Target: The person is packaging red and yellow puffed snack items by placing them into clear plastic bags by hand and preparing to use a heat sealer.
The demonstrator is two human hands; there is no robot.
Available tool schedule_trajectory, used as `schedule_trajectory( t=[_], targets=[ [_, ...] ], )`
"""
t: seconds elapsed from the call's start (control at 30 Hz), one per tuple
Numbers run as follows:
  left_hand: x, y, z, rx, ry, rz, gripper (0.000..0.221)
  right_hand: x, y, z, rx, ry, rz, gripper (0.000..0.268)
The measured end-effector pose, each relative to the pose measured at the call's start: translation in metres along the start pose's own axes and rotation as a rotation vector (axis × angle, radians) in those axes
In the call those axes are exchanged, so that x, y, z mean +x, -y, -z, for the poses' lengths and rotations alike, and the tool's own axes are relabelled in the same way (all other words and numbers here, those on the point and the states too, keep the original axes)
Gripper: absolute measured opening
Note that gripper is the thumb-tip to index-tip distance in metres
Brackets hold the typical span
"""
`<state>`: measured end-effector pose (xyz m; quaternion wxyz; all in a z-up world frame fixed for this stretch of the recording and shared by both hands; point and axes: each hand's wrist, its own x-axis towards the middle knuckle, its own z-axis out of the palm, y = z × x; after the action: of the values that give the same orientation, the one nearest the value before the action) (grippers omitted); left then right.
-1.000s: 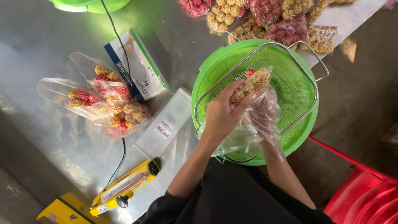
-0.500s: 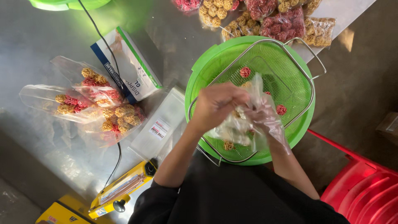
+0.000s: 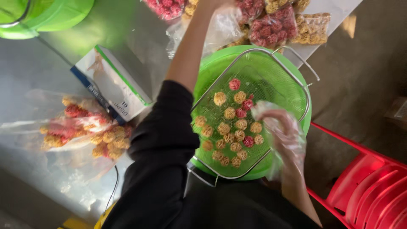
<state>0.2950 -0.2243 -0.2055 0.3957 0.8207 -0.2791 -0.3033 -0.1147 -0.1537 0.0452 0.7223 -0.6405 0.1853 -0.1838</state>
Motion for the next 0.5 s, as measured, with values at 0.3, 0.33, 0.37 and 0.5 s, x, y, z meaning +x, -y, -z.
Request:
schedule_trajectory(
  t=[0.3, 0.33, 0.37, 0.5],
  targets=[
    [0.067, 0.028, -0.080, -0.269, 0.289, 0.265, 0.031, -0.044, 0.013, 0.035, -0.469, -0.570, -0.289, 0.010],
    [0.065, 0.025, -0.071, -0.303, 0.293, 0.280, 0.030, -0.049, 0.011, 0.037, -0.438, -0.604, -0.313, 0.010],
    [0.062, 0.021, -0.060, -0.337, 0.297, 0.296, 0.029, -0.053, 0.010, 0.039, -0.520, -0.554, -0.301, 0.011],
    [0.059, -0.023, 0.004, -0.048, 0.055, -0.125, 0.029, -0.045, 0.006, 0.044, -0.815, -0.386, -0.178, 0.011]
  ],
)
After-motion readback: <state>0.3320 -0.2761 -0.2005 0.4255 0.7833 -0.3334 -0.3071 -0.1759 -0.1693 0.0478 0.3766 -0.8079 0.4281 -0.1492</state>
